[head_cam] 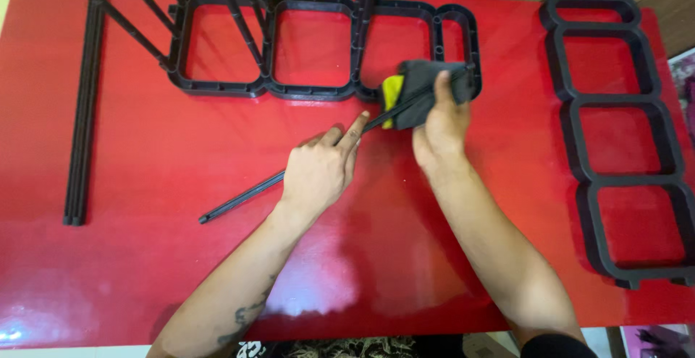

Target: The person uses a pipe cutter to cut a black metal rod on a red table. They rotate the rod and reposition it multiple times while cutting, then place the cut piece aside.

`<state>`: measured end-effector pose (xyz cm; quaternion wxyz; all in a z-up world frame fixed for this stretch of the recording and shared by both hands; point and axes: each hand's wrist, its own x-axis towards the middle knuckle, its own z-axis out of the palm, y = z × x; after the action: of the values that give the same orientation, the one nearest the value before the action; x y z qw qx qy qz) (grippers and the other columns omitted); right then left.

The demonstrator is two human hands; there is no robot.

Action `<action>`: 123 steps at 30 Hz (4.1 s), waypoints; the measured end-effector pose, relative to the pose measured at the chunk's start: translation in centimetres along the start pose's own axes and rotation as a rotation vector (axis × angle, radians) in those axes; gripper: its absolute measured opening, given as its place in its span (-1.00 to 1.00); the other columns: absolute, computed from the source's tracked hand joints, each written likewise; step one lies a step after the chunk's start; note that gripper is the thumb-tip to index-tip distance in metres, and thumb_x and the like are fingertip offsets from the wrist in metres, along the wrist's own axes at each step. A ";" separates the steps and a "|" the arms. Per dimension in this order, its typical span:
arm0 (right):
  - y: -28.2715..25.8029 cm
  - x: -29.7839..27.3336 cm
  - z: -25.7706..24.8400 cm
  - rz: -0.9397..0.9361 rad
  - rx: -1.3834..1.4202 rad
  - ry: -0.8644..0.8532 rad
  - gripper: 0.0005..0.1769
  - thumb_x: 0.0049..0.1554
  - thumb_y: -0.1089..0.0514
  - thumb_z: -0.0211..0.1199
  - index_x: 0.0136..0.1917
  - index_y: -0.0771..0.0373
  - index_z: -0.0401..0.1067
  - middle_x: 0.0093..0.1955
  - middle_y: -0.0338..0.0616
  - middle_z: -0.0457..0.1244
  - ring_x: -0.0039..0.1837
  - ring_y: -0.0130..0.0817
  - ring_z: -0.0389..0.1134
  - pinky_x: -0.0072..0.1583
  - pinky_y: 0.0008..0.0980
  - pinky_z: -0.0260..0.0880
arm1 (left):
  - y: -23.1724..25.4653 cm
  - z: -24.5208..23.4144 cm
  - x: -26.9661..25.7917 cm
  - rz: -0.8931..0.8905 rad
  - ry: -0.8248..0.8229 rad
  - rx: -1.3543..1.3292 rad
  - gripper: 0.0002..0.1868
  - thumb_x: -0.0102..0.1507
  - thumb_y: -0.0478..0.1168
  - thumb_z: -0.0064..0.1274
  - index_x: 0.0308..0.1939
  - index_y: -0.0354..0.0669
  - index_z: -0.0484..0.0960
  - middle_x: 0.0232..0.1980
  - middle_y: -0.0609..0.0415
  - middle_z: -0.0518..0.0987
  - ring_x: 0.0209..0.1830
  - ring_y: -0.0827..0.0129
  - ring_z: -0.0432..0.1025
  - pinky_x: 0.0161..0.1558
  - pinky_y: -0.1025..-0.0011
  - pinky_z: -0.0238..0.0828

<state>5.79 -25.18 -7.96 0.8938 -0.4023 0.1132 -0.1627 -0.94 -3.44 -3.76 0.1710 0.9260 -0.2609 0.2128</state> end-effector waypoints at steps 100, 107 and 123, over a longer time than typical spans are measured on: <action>2.9 -4.7 2.8 0.013 -0.107 -0.265 -0.52 0.40 0.02 0.00 0.52 0.10 0.09 0.48 -0.22 0.16 0.48 -0.38 0.20 0.50 -0.26 0.18 | -4.0 0.0 -0.6 -0.189 0.036 0.079 -0.55 0.39 -0.12 0.04 0.36 -0.05 0.55 -0.35 0.07 0.50 -0.51 0.23 0.48 -0.49 0.24 0.43; 1.5 -2.1 2.4 -0.705 -0.992 -0.235 -0.55 0.46 0.18 0.18 0.54 0.29 0.19 0.43 0.02 0.17 0.49 -0.14 0.24 0.54 -0.21 0.21 | -3.8 -1.4 -0.3 -0.168 0.043 -0.014 -0.65 0.39 -0.09 -0.03 0.19 -0.16 0.58 -0.28 -0.04 0.62 -0.49 0.09 0.52 -0.45 0.15 0.47; -0.7 -0.9 1.5 -0.929 -1.141 -0.132 -0.60 0.47 0.19 0.20 0.50 0.30 0.25 0.36 0.10 0.18 0.41 0.01 0.24 0.46 -0.10 0.25 | -3.7 -3.0 0.5 -0.214 -0.031 -0.031 -0.67 0.37 -0.01 -0.02 -0.26 -0.19 0.64 -0.62 -0.04 0.51 -0.65 0.03 0.45 -0.55 0.06 0.39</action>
<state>5.30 -24.25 -6.36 0.3895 -0.8201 -0.0559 -0.4155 0.61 0.64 -1.76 0.2030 0.9489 -0.1666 0.1748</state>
